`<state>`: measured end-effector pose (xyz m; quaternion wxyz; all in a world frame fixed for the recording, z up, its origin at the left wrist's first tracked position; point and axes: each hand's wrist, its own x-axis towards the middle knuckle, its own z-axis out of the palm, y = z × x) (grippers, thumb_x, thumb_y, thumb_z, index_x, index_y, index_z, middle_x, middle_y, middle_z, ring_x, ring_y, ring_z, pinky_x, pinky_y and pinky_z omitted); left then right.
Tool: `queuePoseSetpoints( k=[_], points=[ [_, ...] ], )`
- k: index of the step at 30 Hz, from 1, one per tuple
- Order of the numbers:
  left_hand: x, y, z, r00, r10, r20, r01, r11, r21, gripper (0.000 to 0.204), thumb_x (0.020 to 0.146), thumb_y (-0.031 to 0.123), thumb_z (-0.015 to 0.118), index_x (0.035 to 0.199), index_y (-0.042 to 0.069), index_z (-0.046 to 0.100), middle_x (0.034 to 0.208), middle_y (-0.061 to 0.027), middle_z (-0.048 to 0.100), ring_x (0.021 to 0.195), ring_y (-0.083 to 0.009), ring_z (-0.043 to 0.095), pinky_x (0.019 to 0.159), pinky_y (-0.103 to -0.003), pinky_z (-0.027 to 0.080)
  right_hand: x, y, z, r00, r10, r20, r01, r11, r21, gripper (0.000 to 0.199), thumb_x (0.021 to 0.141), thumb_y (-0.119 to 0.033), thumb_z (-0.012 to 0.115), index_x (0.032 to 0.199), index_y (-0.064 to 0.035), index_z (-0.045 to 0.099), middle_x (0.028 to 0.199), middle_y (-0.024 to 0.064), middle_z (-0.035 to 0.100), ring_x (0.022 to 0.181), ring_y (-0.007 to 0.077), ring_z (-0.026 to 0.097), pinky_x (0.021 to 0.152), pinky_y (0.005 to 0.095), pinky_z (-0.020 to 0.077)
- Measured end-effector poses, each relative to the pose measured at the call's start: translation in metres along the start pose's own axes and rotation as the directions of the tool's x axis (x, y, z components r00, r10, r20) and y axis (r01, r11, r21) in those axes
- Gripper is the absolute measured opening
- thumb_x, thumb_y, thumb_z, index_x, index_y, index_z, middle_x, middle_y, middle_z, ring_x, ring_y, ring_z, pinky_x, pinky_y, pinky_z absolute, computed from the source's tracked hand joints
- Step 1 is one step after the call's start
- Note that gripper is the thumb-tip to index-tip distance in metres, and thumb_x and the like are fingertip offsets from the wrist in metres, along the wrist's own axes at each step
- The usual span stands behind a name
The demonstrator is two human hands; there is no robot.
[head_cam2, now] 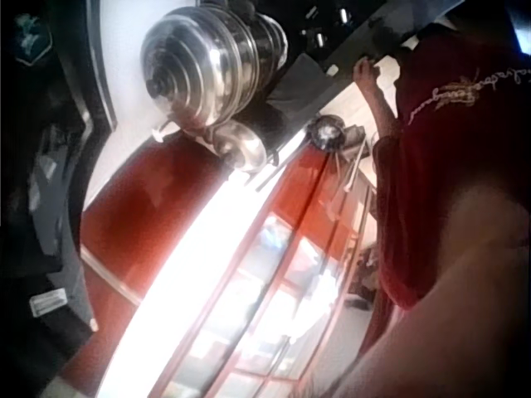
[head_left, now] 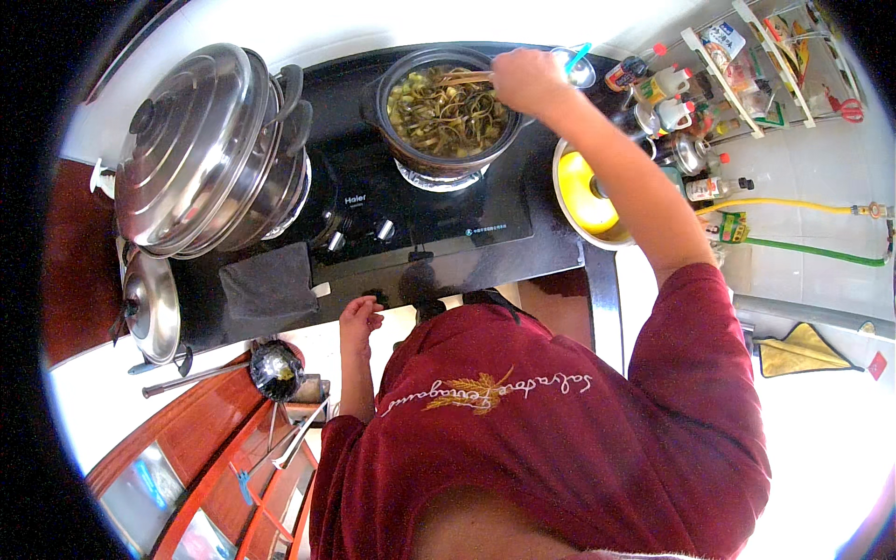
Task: The person sets a pink digital timer, washes and dries their hands with a towel, and then stirs a pot of green vegetables and noodles on a stove using chopsticks.
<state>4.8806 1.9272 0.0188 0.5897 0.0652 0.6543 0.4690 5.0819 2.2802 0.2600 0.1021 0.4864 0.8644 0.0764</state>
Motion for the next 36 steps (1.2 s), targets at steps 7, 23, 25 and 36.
queuePoseSetpoints(
  k=[7,23,25,36],
  points=[
    [0.007,0.011,0.013,0.993,0.061,0.106,-0.062,0.998,0.008,0.017,0.084,0.016,0.053,0.096,0.005,0.058,0.078,-0.0053,0.062,0.06,-0.0108,0.055,0.055,-0.022,0.044,-0.008,-0.03,0.015,0.985,-0.133,0.112,0.143,0.986,-0.082,0.017,0.075,-0.016,0.054,0.082,-0.0066,0.066,0.084,0.0112,0.065,0.079,0.0244,0.064,0.066,0.0372,0.0519],
    [0.026,0.011,0.016,0.989,0.014,0.144,-0.025,0.997,0.071,0.017,0.084,0.017,0.054,0.096,0.006,0.058,0.078,-0.0045,0.061,0.06,-0.0102,0.055,0.055,-0.022,0.044,-0.027,-0.015,-0.004,0.971,-0.16,0.18,0.18,0.979,-0.1,0.018,0.066,-0.012,0.058,0.081,-0.005,0.066,0.081,0.0156,0.064,0.079,0.0288,0.063,0.065,0.0405,0.0515],
    [0.022,0.015,0.016,0.988,0.028,0.15,-0.036,0.998,0.052,0.017,0.084,0.016,0.053,0.096,0.005,0.058,0.078,-0.0043,0.061,0.06,-0.01,0.055,0.055,-0.022,0.044,-0.02,-0.008,-0.023,0.976,-0.12,0.179,0.141,0.984,-0.109,0.019,0.066,-0.014,0.057,0.081,-0.0038,0.065,0.082,0.0156,0.064,0.079,0.0304,0.063,0.066,0.0401,0.0516],
    [0.02,-0.001,0.0,0.998,0.015,0.067,-0.016,1.0,0.023,0.02,0.084,0.02,0.055,0.098,0.005,0.057,0.079,-0.0055,0.061,0.061,-0.0119,0.056,0.055,-0.022,0.044,0.008,0.025,-0.071,0.859,-0.415,0.299,0.438,0.899,-0.009,0.017,0.063,-0.027,0.063,0.073,-0.0144,0.068,0.066,0.0077,0.062,0.064,0.025,0.06,0.059,0.0354,0.0468]
  ],
)
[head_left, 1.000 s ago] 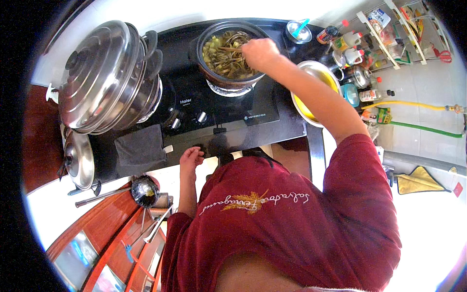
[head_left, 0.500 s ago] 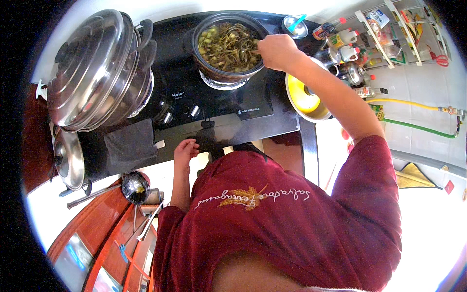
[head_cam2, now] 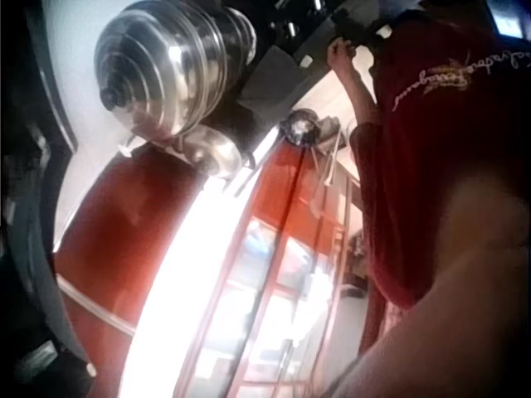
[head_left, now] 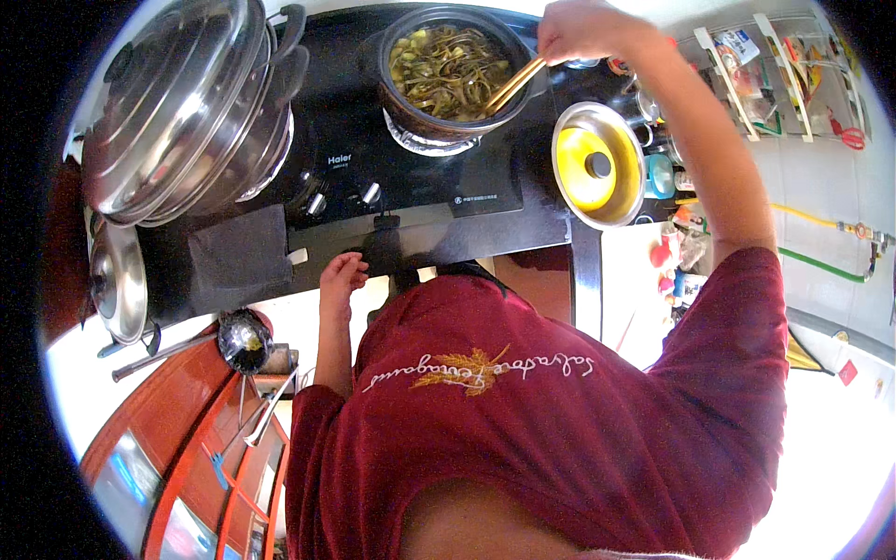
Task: The person sets a pink digital timer, washes and dries their hands with a towel, and then stirs a pot of green vegetables and noodles on a stove using chopsticks.
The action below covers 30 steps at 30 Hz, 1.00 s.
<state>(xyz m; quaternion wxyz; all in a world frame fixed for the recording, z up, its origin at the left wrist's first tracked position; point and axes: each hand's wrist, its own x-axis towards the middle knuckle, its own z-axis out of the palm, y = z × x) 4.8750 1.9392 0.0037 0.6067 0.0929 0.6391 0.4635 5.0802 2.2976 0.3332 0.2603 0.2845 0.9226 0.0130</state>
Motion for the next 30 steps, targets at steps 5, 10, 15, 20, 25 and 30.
queuePoseSetpoints(
  k=[5,10,15,20,25,30],
  points=[
    [-0.007,0.005,0.006,0.999,0.019,0.026,-0.018,1.0,-0.014,0.018,0.084,0.018,0.054,0.097,0.006,0.058,0.078,-0.0046,0.061,0.061,-0.0103,0.056,0.056,-0.022,0.044,0.05,0.011,0.058,0.988,0.11,-0.105,-0.122,0.986,-0.112,0.011,0.069,-0.027,0.059,0.071,-0.0212,0.068,0.072,0.0035,0.064,0.069,0.0238,0.061,0.059,0.0373,0.0478],
    [-0.011,-0.004,0.001,0.999,-0.008,-0.04,0.008,1.0,0.001,0.018,0.084,0.018,0.054,0.096,0.005,0.058,0.078,-0.0047,0.062,0.061,-0.01,0.056,0.056,-0.022,0.044,0.024,0.01,0.017,0.979,0.056,-0.198,-0.072,0.994,-0.078,0.02,0.073,-0.033,0.057,0.077,-0.0176,0.069,0.073,0.0056,0.064,0.071,0.0258,0.061,0.06,0.0378,0.0467],
    [-0.007,-0.01,0.001,1.0,-0.02,-0.014,0.02,0.999,-0.036,0.018,0.084,0.017,0.054,0.096,0.006,0.058,0.078,-0.0048,0.062,0.061,-0.0101,0.056,0.055,-0.022,0.044,0.005,-0.005,-0.003,0.984,-0.172,-0.055,0.175,0.984,0.037,0.022,0.075,-0.033,0.056,0.077,-0.014,0.068,0.067,0.0068,0.063,0.066,0.0248,0.06,0.063,0.0355,0.0462],
    [0.001,0.002,0.016,0.999,0.003,0.039,-0.003,1.0,-0.008,0.019,0.083,0.017,0.054,0.097,0.005,0.058,0.078,-0.0059,0.061,0.061,-0.0112,0.056,0.055,-0.023,0.044,0.041,-0.022,0.066,0.957,-0.032,-0.289,0.011,0.997,-0.073,0.021,0.075,-0.03,0.058,0.084,-0.0128,0.067,0.068,0.0079,0.062,0.066,0.0265,0.061,0.061,0.037,0.0471],
    [0.003,0.001,0.012,1.0,0.023,0.009,-0.023,1.0,-0.002,0.022,0.083,0.019,0.056,0.098,0.003,0.056,0.078,-0.0078,0.06,0.06,-0.0131,0.055,0.053,-0.024,0.044,0.023,0.012,0.034,0.999,0.028,-0.02,-0.025,0.989,0.146,0.028,0.074,-0.036,0.056,0.077,-0.0105,0.067,0.064,0.0072,0.062,0.061,0.0231,0.06,0.057,0.036,0.047],
    [-0.001,-0.002,0.011,0.999,-0.045,-0.003,0.045,0.998,0.039,0.017,0.084,0.017,0.054,0.096,0.006,0.059,0.078,-0.0047,0.062,0.061,-0.01,0.056,0.056,-0.022,0.044,0.019,0.006,0.048,0.992,0.086,-0.093,-0.034,0.89,0.454,0.026,0.08,-0.031,0.055,0.08,-0.0061,0.065,0.057,0.0074,0.056,0.049,0.013,0.052,0.051,0.03,0.0412]
  ],
)
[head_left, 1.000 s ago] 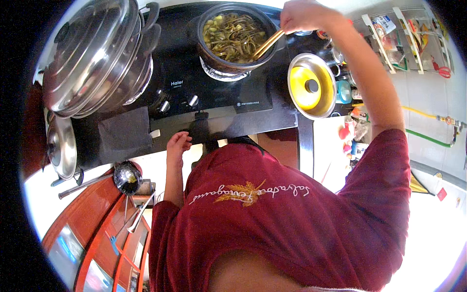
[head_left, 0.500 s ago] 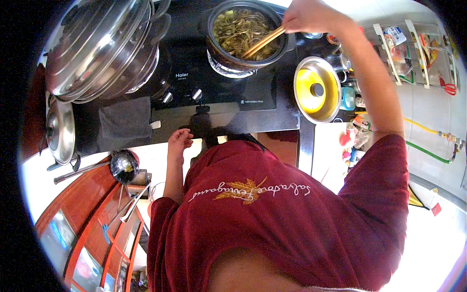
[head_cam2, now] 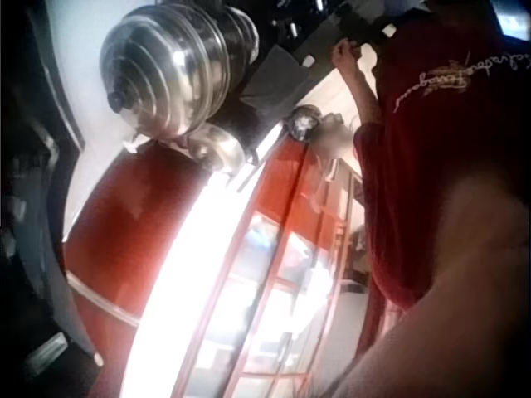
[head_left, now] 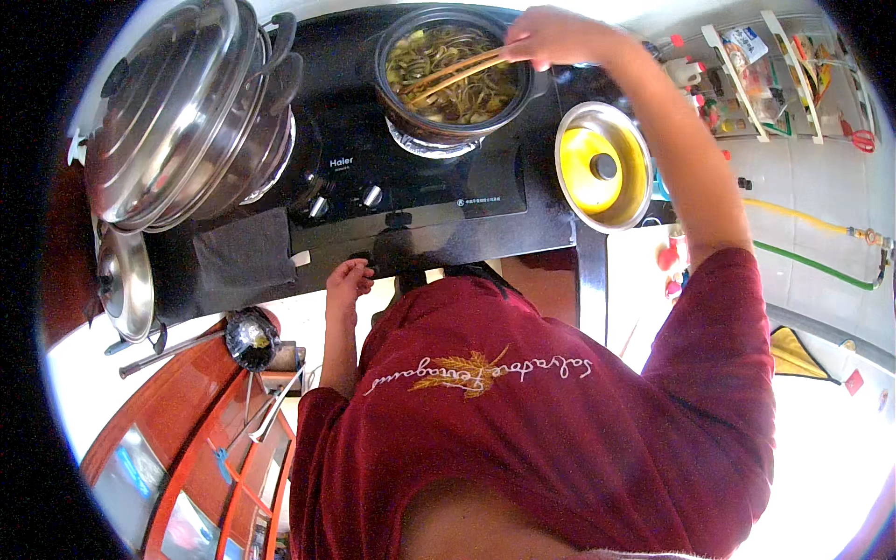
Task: The person sets a pink digital timer, washes and dries their hands with a towel, and then stirs a pot of green vegetables and noodles on a stove using chopsticks.
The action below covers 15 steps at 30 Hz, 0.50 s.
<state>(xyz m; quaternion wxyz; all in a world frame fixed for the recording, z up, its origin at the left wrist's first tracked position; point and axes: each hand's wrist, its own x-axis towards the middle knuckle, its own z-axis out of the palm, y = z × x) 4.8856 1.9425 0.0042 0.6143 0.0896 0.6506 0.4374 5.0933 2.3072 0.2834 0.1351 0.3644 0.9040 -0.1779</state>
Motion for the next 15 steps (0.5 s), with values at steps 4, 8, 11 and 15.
queuePoseSetpoints(
  k=[4,8,11,15],
  points=[
    [-0.003,0.004,0.003,0.999,0.029,0.04,-0.029,1.0,-0.007,0.018,0.084,0.018,0.054,0.097,0.005,0.058,0.078,-0.0055,0.062,0.061,-0.0106,0.056,0.056,-0.022,0.044,0.031,-0.01,0.05,0.998,-0.023,-0.065,0.002,0.955,-0.296,0.036,0.082,-0.036,0.05,0.083,-0.002,0.062,0.067,0.0154,0.06,0.062,0.0312,0.059,0.061,0.0412,0.0468],
    [-0.004,0.007,0.002,0.998,0.055,0.025,-0.055,0.998,-0.022,0.019,0.084,0.018,0.054,0.097,0.005,0.058,0.078,-0.006,0.061,0.06,-0.0106,0.055,0.055,-0.022,0.044,0.049,0.037,0.043,0.995,0.033,0.093,0.027,0.819,-0.573,0.041,0.085,-0.039,0.045,0.083,-0.0019,0.062,0.073,0.017,0.061,0.064,0.0334,0.058,0.062,0.0437,0.0458],
    [-0.007,0.013,0.006,0.998,0.068,-0.014,-0.068,0.998,0.011,0.018,0.084,0.018,0.055,0.094,0.004,0.059,0.077,-0.0059,0.061,0.059,-0.0104,0.054,0.055,-0.022,0.044,0.005,0.025,-0.009,0.992,0.098,0.084,-0.065,0.94,-0.336,0.03,0.074,-0.032,0.054,0.063,-0.0057,0.064,0.056,0.0091,0.06,0.051,0.0229,0.058,0.049,0.0368,0.0457],
    [0.004,0.018,0.01,0.995,0.099,-0.022,-0.098,0.995,0.017,0.017,0.084,0.017,0.055,0.093,0.004,0.059,0.076,-0.0052,0.061,0.058,-0.0095,0.054,0.054,-0.021,0.043,0.005,0.007,-0.014,0.978,-0.16,0.134,0.194,0.934,-0.301,0.021,0.076,-0.025,0.053,0.071,-0.0076,0.064,0.058,0.0083,0.06,0.055,0.0229,0.059,0.054,0.0367,0.0469]
  ],
)
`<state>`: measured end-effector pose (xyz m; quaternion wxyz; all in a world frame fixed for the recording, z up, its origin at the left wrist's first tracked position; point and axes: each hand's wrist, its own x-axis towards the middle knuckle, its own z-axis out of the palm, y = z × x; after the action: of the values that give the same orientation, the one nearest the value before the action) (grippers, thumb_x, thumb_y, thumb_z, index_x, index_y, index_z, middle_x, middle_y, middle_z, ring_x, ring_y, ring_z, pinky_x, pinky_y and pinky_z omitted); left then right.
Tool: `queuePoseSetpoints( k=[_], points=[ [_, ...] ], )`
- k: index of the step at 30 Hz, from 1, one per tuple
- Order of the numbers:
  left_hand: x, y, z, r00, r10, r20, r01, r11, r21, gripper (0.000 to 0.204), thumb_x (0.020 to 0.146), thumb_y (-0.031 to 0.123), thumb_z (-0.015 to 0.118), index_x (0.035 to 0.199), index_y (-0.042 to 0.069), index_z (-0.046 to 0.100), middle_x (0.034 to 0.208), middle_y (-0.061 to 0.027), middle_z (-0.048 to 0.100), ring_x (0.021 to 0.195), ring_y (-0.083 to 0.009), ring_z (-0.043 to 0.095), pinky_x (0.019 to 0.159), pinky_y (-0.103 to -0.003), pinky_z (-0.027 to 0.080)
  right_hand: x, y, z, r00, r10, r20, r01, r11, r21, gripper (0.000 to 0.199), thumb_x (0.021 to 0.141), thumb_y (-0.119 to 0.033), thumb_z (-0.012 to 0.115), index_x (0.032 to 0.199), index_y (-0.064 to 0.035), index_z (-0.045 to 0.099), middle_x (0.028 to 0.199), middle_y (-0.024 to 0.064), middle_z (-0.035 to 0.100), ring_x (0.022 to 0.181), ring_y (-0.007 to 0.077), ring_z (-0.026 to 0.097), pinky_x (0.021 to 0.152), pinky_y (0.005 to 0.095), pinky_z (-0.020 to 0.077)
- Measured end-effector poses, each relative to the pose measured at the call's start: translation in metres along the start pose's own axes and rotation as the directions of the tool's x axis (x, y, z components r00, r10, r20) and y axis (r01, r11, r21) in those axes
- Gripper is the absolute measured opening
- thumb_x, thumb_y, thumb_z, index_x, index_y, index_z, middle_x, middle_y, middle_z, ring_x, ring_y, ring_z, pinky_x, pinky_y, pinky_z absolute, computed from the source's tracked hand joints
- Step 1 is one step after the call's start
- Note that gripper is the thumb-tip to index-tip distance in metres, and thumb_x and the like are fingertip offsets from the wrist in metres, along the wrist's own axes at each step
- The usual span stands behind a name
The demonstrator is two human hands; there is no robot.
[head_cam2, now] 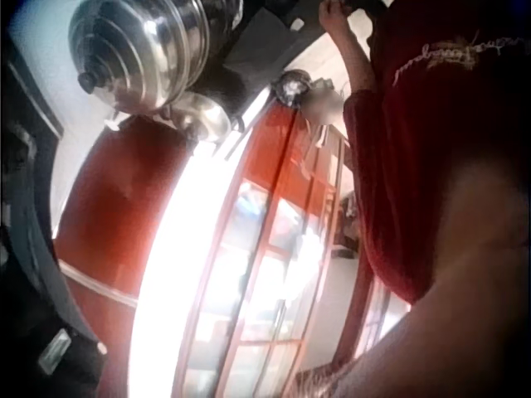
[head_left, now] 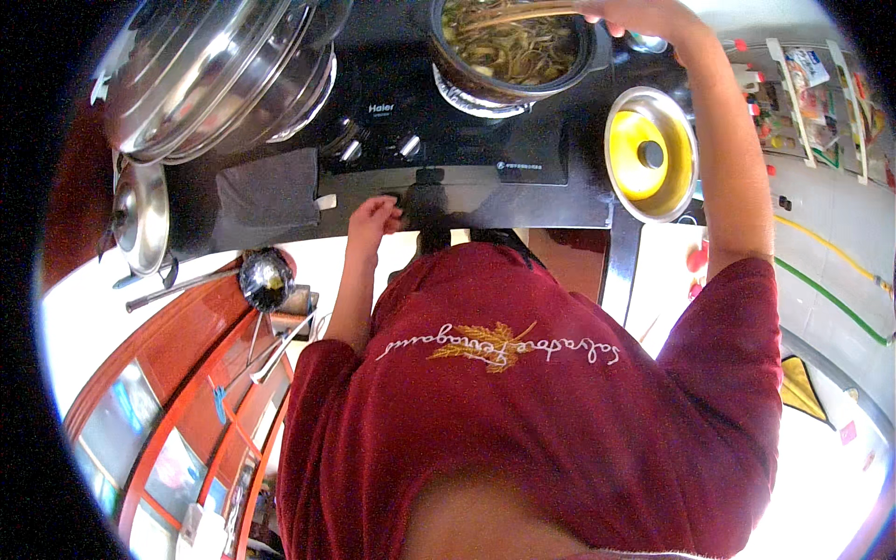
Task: The person sets a pink digital timer, washes and dries their hands with a towel, and then stirs a pot of green vegetables and noodles on a stove using chopsticks.
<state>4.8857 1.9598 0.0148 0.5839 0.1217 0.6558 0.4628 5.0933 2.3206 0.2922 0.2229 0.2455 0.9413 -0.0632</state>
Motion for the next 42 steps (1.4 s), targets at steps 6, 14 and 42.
queuePoseSetpoints(
  k=[6,14,42],
  points=[
    [0.03,0.018,0.005,0.98,0.195,-0.034,-0.192,0.978,0.077,0.015,0.081,0.013,0.056,0.093,0.004,0.059,0.075,-0.0043,0.06,0.059,-0.0086,0.053,0.054,-0.021,0.042,0.051,-0.001,0.075,0.981,-0.192,0.014,0.179,0.883,-0.435,0.015,0.069,-0.023,0.057,0.072,-0.0105,0.065,0.063,0.0114,0.06,0.063,0.0291,0.06,0.053,0.0398,0.0462],
    [0.081,0.028,0.026,0.676,0.736,0.045,-0.62,0.535,0.574,0.017,0.069,0.006,0.064,0.086,0.006,0.06,0.073,-0.008,0.058,0.063,-0.0193,0.056,0.059,-0.029,0.046,-0.035,0.017,0.016,0.981,0.168,-0.094,-0.163,0.984,0.066,0.025,0.071,-0.032,0.059,0.077,-0.0089,0.065,0.067,0.0085,0.062,0.066,0.0224,0.061,0.061,0.0343,0.0469],
    [0.034,-0.008,0.016,0.86,0.503,-0.087,-0.413,0.785,0.462,0.013,0.078,0.011,0.059,0.087,0.002,0.061,0.072,-0.0043,0.061,0.063,-0.0096,0.055,0.061,-0.023,0.045,-0.024,-0.074,0.051,0.926,0.375,-0.038,-0.373,0.896,-0.241,0.017,0.068,-0.011,0.059,0.081,-0.0046,0.067,0.086,0.0154,0.064,0.081,0.0288,0.064,0.066,0.0399,0.0521]
  ],
)
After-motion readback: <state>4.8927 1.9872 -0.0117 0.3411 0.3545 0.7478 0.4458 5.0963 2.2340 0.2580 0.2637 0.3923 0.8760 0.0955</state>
